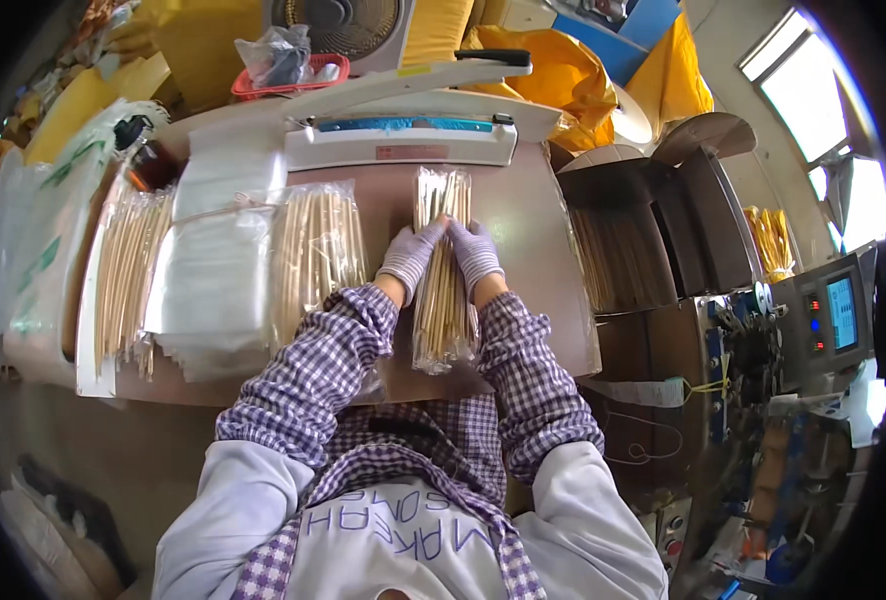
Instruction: Packing bundles of wooden sticks into plastic bags, sealing them using a heat sealer, and organizing them into larger storage bags.
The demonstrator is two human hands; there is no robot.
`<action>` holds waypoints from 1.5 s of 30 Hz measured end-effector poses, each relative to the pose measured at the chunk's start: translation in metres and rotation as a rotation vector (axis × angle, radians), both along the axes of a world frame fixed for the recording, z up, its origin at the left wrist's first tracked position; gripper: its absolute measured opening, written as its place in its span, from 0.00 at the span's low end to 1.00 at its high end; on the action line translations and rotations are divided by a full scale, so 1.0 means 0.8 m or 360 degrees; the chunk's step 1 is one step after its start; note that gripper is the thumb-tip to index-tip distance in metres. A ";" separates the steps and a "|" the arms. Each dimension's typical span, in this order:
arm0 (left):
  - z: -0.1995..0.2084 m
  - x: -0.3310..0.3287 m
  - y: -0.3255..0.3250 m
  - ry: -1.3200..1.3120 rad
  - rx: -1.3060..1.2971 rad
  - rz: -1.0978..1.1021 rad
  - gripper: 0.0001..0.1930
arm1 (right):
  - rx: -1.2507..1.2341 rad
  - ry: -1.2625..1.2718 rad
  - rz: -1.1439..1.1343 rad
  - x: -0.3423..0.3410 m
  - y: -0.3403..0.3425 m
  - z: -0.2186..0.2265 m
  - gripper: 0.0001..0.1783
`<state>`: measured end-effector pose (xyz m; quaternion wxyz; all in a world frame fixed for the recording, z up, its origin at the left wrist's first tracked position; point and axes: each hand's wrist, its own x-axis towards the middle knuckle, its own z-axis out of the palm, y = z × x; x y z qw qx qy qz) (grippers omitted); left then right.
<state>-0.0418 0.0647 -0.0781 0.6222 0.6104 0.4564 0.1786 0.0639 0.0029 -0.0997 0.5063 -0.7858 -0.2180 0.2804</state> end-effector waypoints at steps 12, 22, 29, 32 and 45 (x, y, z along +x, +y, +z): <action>0.148 -0.101 -0.040 -0.1487 -0.0057 -0.0737 0.45 | 0.1531 -0.0030 0.0258 -0.114 -0.087 0.188 0.30; 0.115 -0.164 -0.102 -0.1235 -0.0597 -0.1250 0.39 | 0.1532 0.0018 0.0404 -0.174 -0.144 0.203 0.55; 0.069 -0.220 -0.138 -0.0221 -0.0284 -0.1080 0.40 | 0.0845 0.1049 0.1061 -0.118 -0.142 0.112 0.14; 0.083 -0.275 -0.114 -0.0255 0.0932 -0.0777 0.38 | 0.0905 0.1115 0.0981 -0.146 -0.129 0.112 0.09; 0.086 -0.257 -0.072 -0.0280 0.0687 0.0292 0.08 | 0.0773 0.0487 0.1116 -0.238 -0.077 0.095 0.15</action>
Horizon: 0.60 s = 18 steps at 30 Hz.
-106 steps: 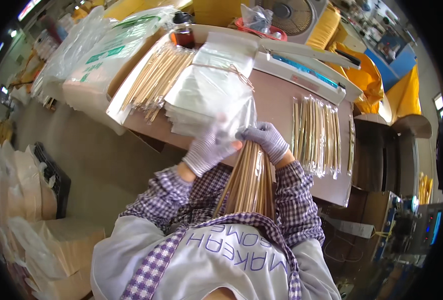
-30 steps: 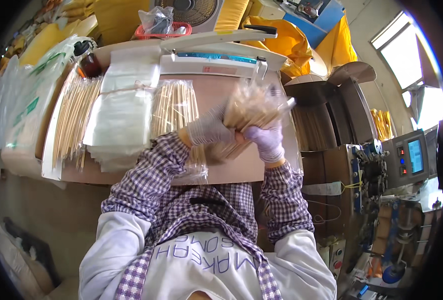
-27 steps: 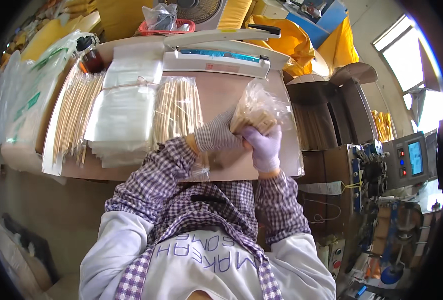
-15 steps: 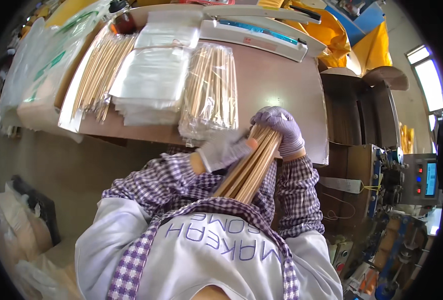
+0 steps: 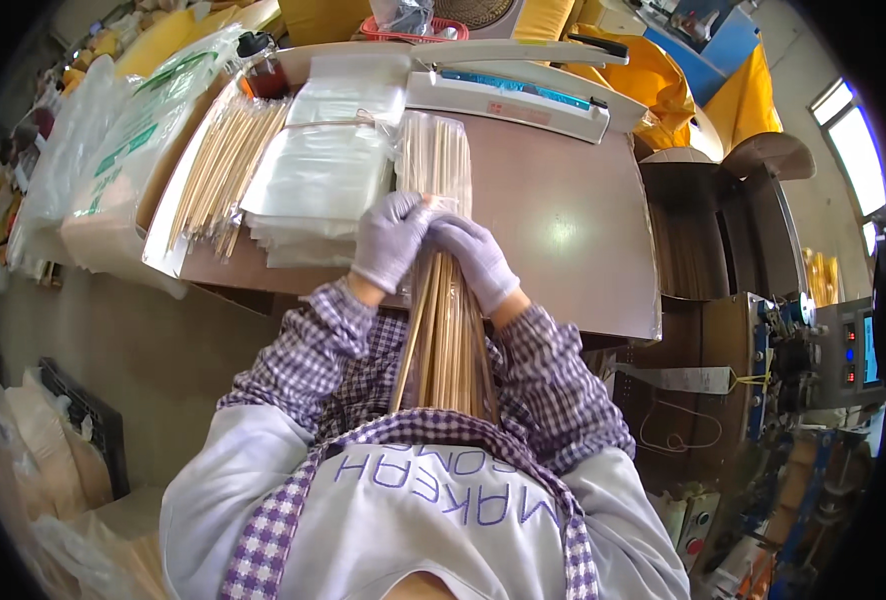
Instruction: Packing bundles of wooden sticks into plastic bags, sealing them using a heat sealer, and organizing them into larger storage bags.
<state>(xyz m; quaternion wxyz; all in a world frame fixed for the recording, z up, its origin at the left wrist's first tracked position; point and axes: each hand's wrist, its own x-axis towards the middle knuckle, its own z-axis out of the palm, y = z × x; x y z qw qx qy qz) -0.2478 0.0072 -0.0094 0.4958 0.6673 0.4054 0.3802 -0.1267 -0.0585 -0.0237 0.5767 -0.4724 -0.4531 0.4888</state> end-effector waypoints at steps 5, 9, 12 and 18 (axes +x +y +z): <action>-0.007 -0.017 -0.076 -0.0202 0.1369 -0.0342 0.07 | -0.0078 -0.0352 -0.0289 -0.030 -0.130 -0.037 0.27; -0.025 -0.086 -0.145 0.0037 0.0570 -0.1051 0.08 | -0.0471 -0.0430 -0.0386 -0.058 -0.256 -0.039 0.26; -0.036 -0.097 -0.148 0.0131 0.0512 -0.1171 0.09 | -0.0804 -0.0767 -0.0452 -0.055 -0.262 -0.033 0.21; 0.064 0.018 -0.046 -0.0435 0.1558 -0.0662 0.10 | 0.0507 -0.1891 -0.0907 0.051 -0.085 0.064 0.10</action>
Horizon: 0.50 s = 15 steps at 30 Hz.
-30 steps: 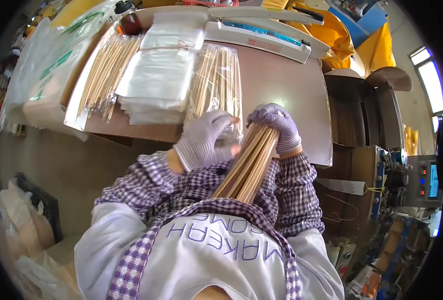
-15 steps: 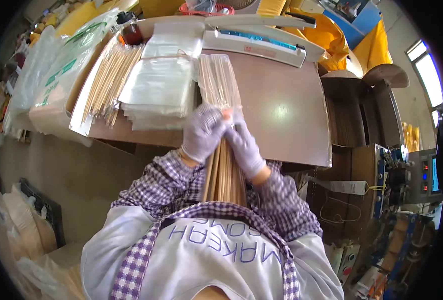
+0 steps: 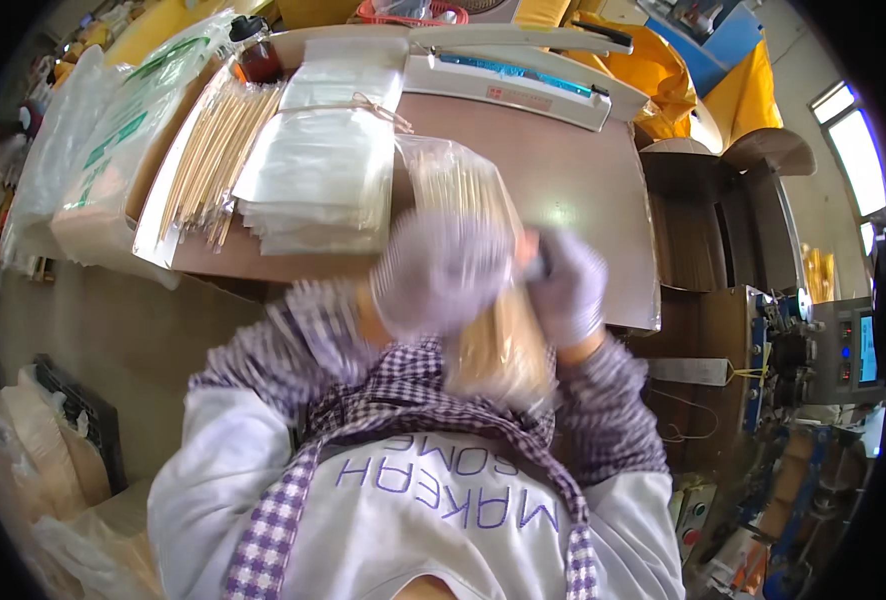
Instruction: Packing bundles of wooden sticks into plastic bags, sealing them using a heat sealer, and organizing them into larger storage bags.
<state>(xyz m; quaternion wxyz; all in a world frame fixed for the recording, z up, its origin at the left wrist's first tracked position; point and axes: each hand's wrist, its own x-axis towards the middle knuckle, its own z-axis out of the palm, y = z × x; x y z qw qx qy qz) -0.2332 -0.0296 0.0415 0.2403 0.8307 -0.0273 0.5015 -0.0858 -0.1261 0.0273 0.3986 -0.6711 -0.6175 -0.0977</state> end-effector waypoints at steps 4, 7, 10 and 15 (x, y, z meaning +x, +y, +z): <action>0.139 0.012 0.100 0.0172 0.0157 0.0332 0.12 | -0.0033 0.0447 0.0234 0.069 0.053 0.137 0.09; 0.124 0.023 0.169 0.1558 -0.0020 0.0682 0.13 | -0.0555 0.0214 -0.0255 0.091 0.099 0.130 0.07; 0.131 0.050 0.189 0.1181 0.0232 0.0354 0.12 | 0.0180 -0.0087 0.0117 0.148 0.123 0.077 0.05; 0.218 0.019 0.151 0.0404 -0.0263 0.0522 0.07 | 0.0280 0.0861 0.0215 0.066 0.081 0.229 0.07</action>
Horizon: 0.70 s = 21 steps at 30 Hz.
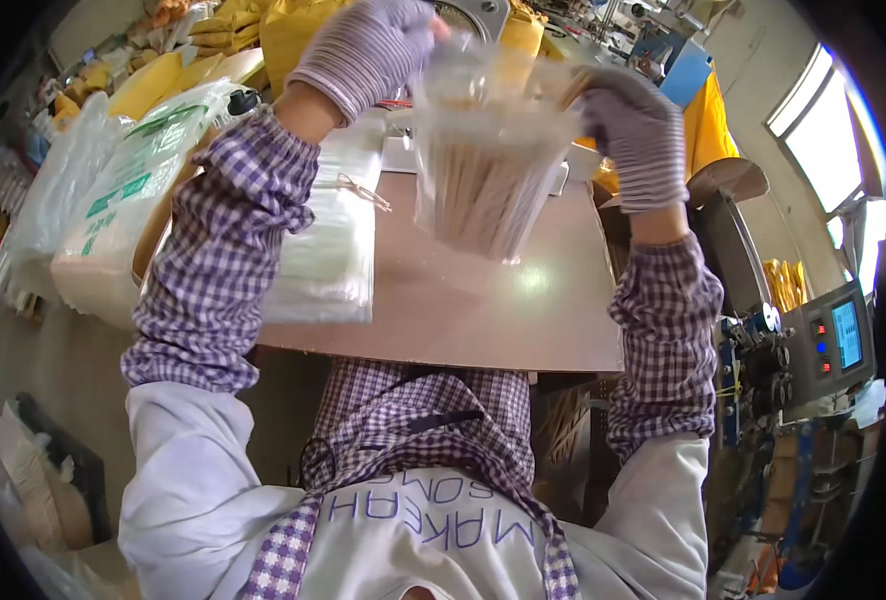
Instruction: Packing bundles of wooden sticks into plastic bags, sealing them using a heat sealer, and organizing them into larger storage bags.
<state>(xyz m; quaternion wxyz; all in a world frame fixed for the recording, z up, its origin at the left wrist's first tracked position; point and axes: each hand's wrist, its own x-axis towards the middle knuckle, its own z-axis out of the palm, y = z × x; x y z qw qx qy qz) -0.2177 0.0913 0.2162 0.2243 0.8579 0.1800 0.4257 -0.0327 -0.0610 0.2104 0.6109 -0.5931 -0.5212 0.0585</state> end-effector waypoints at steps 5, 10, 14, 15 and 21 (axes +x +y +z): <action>-0.077 0.000 0.016 0.0874 0.0339 -0.0290 0.07 | -0.0598 -0.1418 -0.0258 0.080 0.031 -0.123 0.10; 0.008 -0.019 -0.014 -0.0005 -0.0161 -0.0463 0.08 | -0.0008 -0.0393 0.0277 0.057 0.003 -0.022 0.07; -0.016 -0.024 -0.009 0.0447 -0.0253 -0.0234 0.08 | -0.0457 -0.1135 -0.0171 0.033 -0.007 -0.055 0.12; -0.045 -0.024 0.000 0.0620 -0.0407 -0.0194 0.08 | -0.0898 -0.0253 0.0250 0.035 -0.008 -0.066 0.11; -0.123 -0.019 -0.001 -0.0329 -0.0951 -0.0697 0.36 | -0.0482 -0.0339 0.0052 0.047 0.009 -0.052 0.07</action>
